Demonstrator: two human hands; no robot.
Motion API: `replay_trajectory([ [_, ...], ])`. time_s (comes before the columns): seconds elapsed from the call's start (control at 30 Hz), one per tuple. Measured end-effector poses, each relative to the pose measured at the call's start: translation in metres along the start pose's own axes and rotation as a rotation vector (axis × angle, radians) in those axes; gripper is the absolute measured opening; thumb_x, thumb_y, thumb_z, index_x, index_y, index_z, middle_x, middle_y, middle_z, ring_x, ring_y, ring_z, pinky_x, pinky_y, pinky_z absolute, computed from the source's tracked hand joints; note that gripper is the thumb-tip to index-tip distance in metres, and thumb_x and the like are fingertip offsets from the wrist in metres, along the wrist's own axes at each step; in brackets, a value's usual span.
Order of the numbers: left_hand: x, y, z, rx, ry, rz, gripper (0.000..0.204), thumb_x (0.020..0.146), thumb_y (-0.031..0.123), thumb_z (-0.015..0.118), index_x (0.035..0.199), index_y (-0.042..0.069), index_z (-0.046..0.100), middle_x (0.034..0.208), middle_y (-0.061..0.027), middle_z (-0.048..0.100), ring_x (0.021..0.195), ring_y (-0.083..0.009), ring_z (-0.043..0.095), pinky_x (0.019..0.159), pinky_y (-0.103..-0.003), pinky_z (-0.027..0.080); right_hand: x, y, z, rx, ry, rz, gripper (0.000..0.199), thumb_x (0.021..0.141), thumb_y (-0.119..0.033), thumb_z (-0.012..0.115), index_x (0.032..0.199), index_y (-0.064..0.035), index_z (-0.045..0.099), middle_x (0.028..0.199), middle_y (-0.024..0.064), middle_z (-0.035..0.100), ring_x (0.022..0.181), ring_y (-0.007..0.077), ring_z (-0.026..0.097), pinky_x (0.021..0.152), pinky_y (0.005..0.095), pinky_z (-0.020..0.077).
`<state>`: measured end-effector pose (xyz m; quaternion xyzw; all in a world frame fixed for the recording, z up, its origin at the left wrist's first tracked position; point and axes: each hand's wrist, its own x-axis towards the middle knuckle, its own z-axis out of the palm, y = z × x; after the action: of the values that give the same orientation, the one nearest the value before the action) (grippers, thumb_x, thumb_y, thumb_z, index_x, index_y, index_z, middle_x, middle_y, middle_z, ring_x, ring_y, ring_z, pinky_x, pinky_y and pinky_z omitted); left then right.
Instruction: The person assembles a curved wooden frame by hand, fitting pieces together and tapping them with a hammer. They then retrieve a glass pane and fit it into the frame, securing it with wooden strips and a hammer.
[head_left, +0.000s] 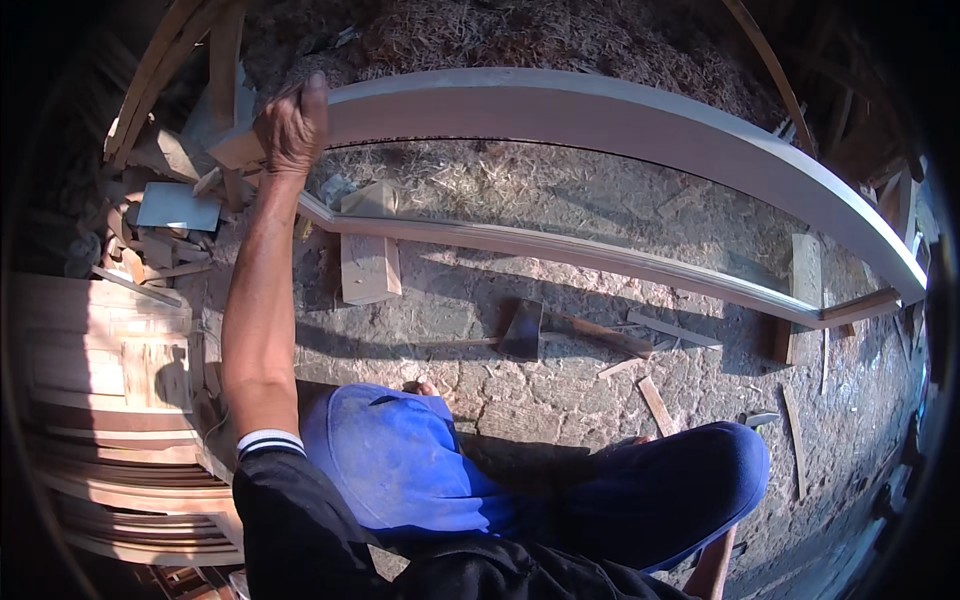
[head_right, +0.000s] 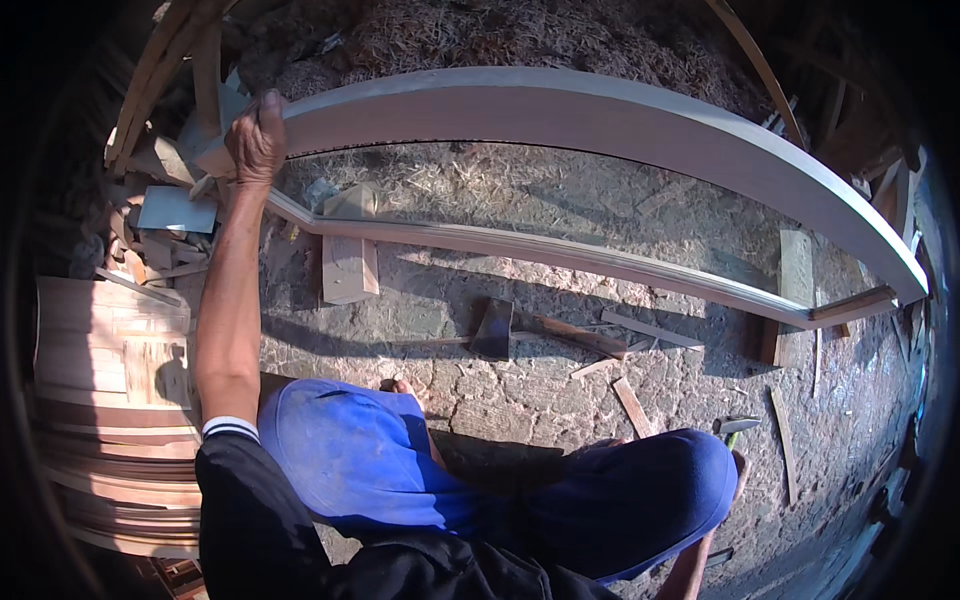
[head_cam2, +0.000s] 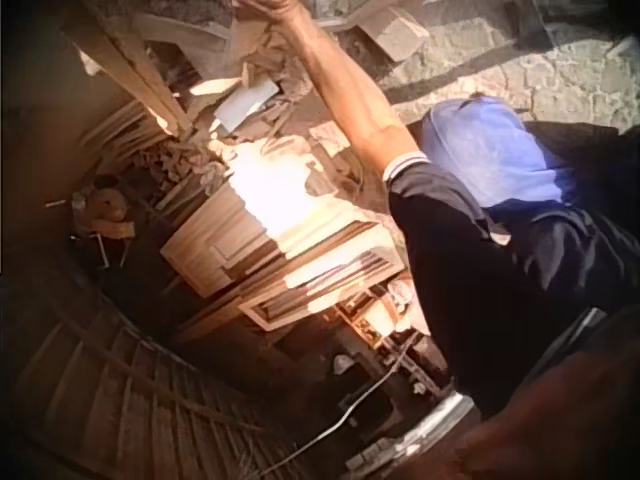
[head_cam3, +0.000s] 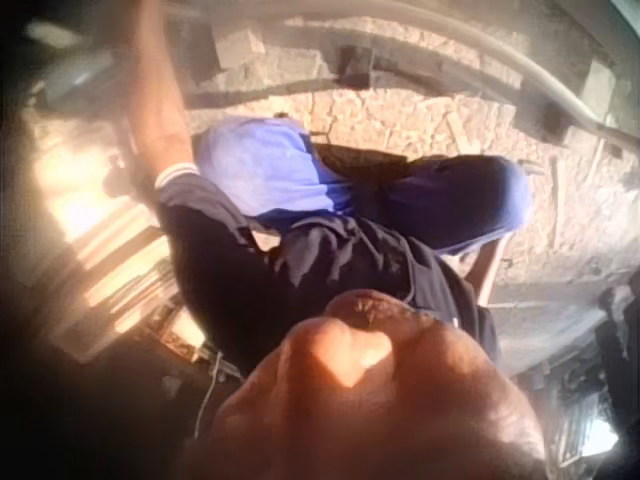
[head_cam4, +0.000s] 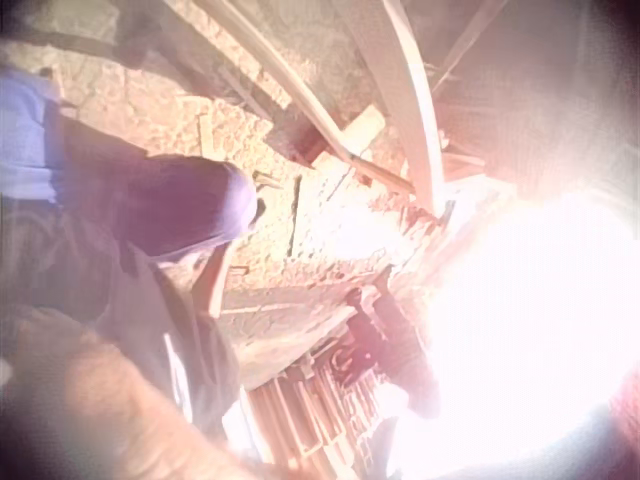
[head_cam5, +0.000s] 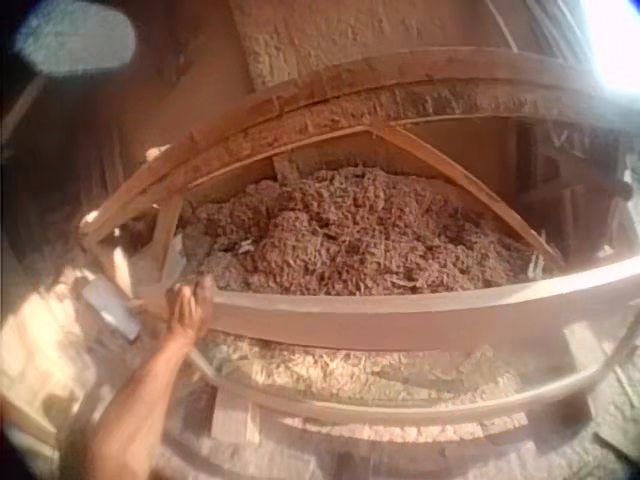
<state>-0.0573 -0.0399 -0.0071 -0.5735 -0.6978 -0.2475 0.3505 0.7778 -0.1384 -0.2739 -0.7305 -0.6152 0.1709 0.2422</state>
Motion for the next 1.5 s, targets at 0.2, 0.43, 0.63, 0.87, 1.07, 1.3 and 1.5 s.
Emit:
replay_trajectory([
  [0.2,0.003,0.016,-0.002,-0.138,0.02,0.012,0.058,0.104,0.052,0.044,0.077,0.011,0.075,0.072,-0.0114,0.071,0.067,-0.0304,0.07,0.063,-0.044,0.055,0.114,-0.293,-0.07,0.463,0.027,-0.661,0.048,0.101,-0.012,0.06,0.145,0.0041,0.049,0.112,0.0089,0.06,0.076,0.0096,0.051,0.065,0.0237,0.0448],
  [0.43,0.005,0.012,0.019,-0.339,0.378,0.077,0.059,0.099,0.058,0.054,0.056,0.019,0.067,0.049,-0.0002,0.061,0.044,-0.0123,0.059,0.047,-0.034,0.05,0.042,-0.7,-0.022,-0.201,-0.04,-1.607,0.05,0.092,-0.002,0.069,0.14,-0.0135,0.064,0.12,0.0157,0.072,0.104,0.0258,0.072,0.086,0.0408,0.0592],
  [0.63,0.009,0.015,0.026,-0.259,0.325,0.017,0.071,0.097,0.065,0.053,0.042,0.02,0.054,0.038,0.0029,0.047,0.035,-0.0111,0.047,0.044,-0.036,0.045,-0.034,-0.914,0.097,-0.671,0.121,-2.027,0.043,0.096,-0.009,0.066,0.138,-0.0149,0.065,0.118,0.0143,0.073,0.104,0.0253,0.073,0.083,0.0404,0.0604],
  [0.87,0.015,0.017,0.033,-0.413,0.412,-0.029,0.051,0.095,0.054,0.06,0.061,0.016,0.066,0.053,-0.0024,0.061,0.046,-0.0168,0.059,0.053,-0.042,0.054,-0.12,-1.003,0.21,-1.179,0.058,-2.075,0.041,0.095,-0.009,0.066,0.136,-0.0153,0.066,0.117,0.0137,0.073,0.103,0.0256,0.073,0.083,0.0407,0.0606],
  [1.07,0.018,0.028,0.041,-0.546,0.576,-0.164,0.034,0.091,0.044,0.063,0.082,0.014,0.075,0.075,-0.008,0.074,0.069,-0.0233,0.071,0.069,-0.046,0.057,-0.152,-1.017,0.254,-1.334,0.03,-2.067,0.039,0.095,-0.009,0.066,0.134,-0.0156,0.067,0.116,0.0131,0.074,0.103,0.0259,0.074,0.083,0.041,0.0607],
  [1.3,0.022,0.032,0.05,-0.509,0.629,-0.113,0.037,0.089,0.042,0.062,0.084,0.009,0.077,0.083,-0.0135,0.075,0.073,-0.0255,0.072,0.069,-0.048,0.055,-0.166,-1.023,0.272,-1.385,0.017,-2.062,0.037,0.095,-0.009,0.066,0.132,-0.016,0.068,0.114,0.0125,0.074,0.103,0.0262,0.074,0.082,0.0413,0.0609],
  [1.5,0.018,0.033,0.046,-0.515,0.447,-0.09,0.034,0.094,0.041,0.062,0.105,0.012,0.075,0.094,-0.0077,0.075,0.085,-0.0245,0.073,0.074,-0.044,0.06,-0.171,-1.025,0.275,-1.405,0.024,-2.059,0.036,0.095,-0.009,0.066,0.13,-0.0163,0.069,0.113,0.012,0.075,0.102,0.0264,0.074,0.082,0.0416,0.0611],
])
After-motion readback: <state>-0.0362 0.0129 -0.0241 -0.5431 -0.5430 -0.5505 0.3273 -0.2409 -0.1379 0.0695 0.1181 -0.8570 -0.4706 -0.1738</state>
